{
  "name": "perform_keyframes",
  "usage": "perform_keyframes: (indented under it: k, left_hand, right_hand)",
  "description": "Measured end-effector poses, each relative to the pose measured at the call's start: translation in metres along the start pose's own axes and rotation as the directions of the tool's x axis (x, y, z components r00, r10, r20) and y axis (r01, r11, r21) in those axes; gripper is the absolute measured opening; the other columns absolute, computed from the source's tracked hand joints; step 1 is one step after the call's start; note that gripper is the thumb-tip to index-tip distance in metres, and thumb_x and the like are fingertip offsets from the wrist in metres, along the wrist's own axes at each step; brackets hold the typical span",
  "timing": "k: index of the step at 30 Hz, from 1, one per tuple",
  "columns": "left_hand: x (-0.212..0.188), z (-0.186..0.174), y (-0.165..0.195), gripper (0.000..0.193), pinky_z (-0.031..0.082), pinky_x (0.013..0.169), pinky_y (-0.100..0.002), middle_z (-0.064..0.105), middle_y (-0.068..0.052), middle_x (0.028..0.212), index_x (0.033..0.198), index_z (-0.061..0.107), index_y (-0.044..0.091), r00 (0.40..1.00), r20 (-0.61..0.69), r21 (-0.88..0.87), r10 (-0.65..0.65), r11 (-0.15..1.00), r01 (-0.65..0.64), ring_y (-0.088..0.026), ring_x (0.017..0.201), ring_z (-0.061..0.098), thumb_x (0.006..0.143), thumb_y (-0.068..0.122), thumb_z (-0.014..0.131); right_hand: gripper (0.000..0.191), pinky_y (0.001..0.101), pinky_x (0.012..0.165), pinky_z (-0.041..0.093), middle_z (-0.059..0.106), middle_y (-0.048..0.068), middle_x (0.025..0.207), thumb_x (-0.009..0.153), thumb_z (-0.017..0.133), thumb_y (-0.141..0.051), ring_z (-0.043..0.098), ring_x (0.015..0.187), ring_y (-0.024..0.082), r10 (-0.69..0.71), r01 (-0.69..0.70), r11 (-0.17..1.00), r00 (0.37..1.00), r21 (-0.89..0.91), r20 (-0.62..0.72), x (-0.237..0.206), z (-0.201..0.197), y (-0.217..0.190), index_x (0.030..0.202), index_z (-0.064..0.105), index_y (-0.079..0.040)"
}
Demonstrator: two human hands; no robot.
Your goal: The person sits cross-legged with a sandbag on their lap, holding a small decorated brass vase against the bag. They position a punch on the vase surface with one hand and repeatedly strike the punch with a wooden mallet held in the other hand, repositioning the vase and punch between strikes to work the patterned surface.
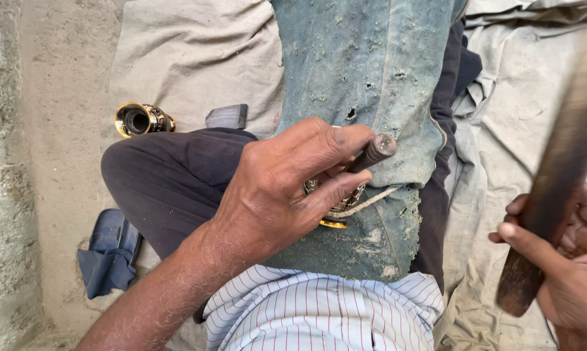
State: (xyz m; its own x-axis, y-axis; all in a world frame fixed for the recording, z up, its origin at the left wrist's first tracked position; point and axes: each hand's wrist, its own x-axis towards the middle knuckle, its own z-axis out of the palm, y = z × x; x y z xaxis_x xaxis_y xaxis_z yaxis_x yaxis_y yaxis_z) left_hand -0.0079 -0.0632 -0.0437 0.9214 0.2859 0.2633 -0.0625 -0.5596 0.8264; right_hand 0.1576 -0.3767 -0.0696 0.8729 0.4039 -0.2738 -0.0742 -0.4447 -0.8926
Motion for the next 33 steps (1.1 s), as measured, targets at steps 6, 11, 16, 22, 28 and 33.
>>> perform_keyframes:
  k: [6, 11, 16, 22, 28, 33]
  left_hand:
    - [-0.001, 0.005, -0.012, 0.040, 0.062, 0.073, -0.023, 0.073, -0.003, 0.096, 0.129, 0.067, 0.010, 0.995, 0.037, -0.087, -0.090, 0.992, 0.093, -0.008, 0.083, 0.074, 0.092, 0.016, 0.081]
    - [-0.012, 0.005, -0.014, 0.040, 0.066, 0.075, -0.024, 0.074, -0.003, 0.101, 0.130, 0.067, 0.010, 0.993, 0.066, -0.138, -0.096, 0.985, 0.105, -0.010, 0.087, 0.076, 0.092, 0.015, 0.081]
    - [-0.016, 0.005, -0.015, 0.040, 0.066, 0.072, -0.025, 0.073, -0.004, 0.096, 0.129, 0.067, 0.010, 0.994, 0.056, -0.144, -0.092, 0.985, 0.099, -0.011, 0.085, 0.075, 0.092, 0.015, 0.080]
    - [-0.015, 0.006, -0.018, 0.038, 0.063, 0.070, -0.027, 0.073, -0.004, 0.099, 0.128, 0.066, 0.011, 0.998, 0.069, -0.110, -0.004, 0.994, 0.011, -0.012, 0.081, 0.073, 0.092, 0.015, 0.079]
    - [-0.020, 0.008, -0.024, 0.041, 0.058, 0.066, -0.032, 0.065, -0.004, 0.089, 0.131, 0.064, 0.012, 0.998, 0.068, -0.038, 0.012, 0.999, -0.009, -0.016, 0.075, 0.067, 0.093, 0.018, 0.079]
    - [-0.022, 0.013, -0.028, 0.043, 0.057, 0.064, -0.031, 0.063, -0.002, 0.087, 0.131, 0.064, 0.013, 0.998, 0.053, -0.028, 0.031, 0.999, -0.030, -0.015, 0.074, 0.065, 0.091, 0.020, 0.079]
  right_hand:
    - [0.071, 0.0434, 0.070, 0.062, 0.059, 0.010, 0.086, 0.088, 0.077, 0.006, 0.066, 0.078, 0.021, -0.025, -0.077, 0.845, 0.983, 0.530, 0.183, -0.009, -0.008, 0.005, 0.148, 0.042, -0.005]
    - [0.086, 0.0455, 0.072, 0.064, 0.064, 0.013, 0.088, 0.080, 0.076, 0.006, 0.074, 0.083, 0.025, 0.079, -0.038, 0.955, 0.988, -0.295, 0.129, -0.019, -0.005, -0.002, 0.157, 0.040, -0.001]
    - [0.085, 0.0430, 0.077, 0.063, 0.065, 0.013, 0.088, 0.083, 0.077, 0.001, 0.075, 0.083, 0.024, -0.001, 0.058, 0.892, 0.992, -0.449, 0.127, -0.028, 0.002, -0.023, 0.157, 0.035, 0.003]
    - [0.071, 0.0387, 0.072, 0.058, 0.064, 0.012, 0.079, 0.084, 0.077, -0.005, 0.073, 0.066, 0.022, -0.111, 0.158, 0.751, 0.987, -0.642, 0.112, -0.029, -0.019, -0.028, 0.144, 0.041, 0.005]
    - [0.035, 0.0400, 0.035, 0.051, 0.053, 0.018, 0.052, 0.095, 0.080, -0.016, 0.052, 0.042, 0.027, 0.320, -0.094, 0.643, 0.935, -0.760, 0.155, -0.007, -0.059, 0.008, 0.078, 0.055, 0.000]
    - [0.035, 0.0420, 0.045, 0.051, 0.056, 0.019, 0.053, 0.097, 0.079, -0.019, 0.054, 0.040, 0.026, 0.302, -0.092, 0.496, 0.950, -0.863, 0.073, 0.003, -0.067, 0.013, 0.077, 0.056, -0.002]
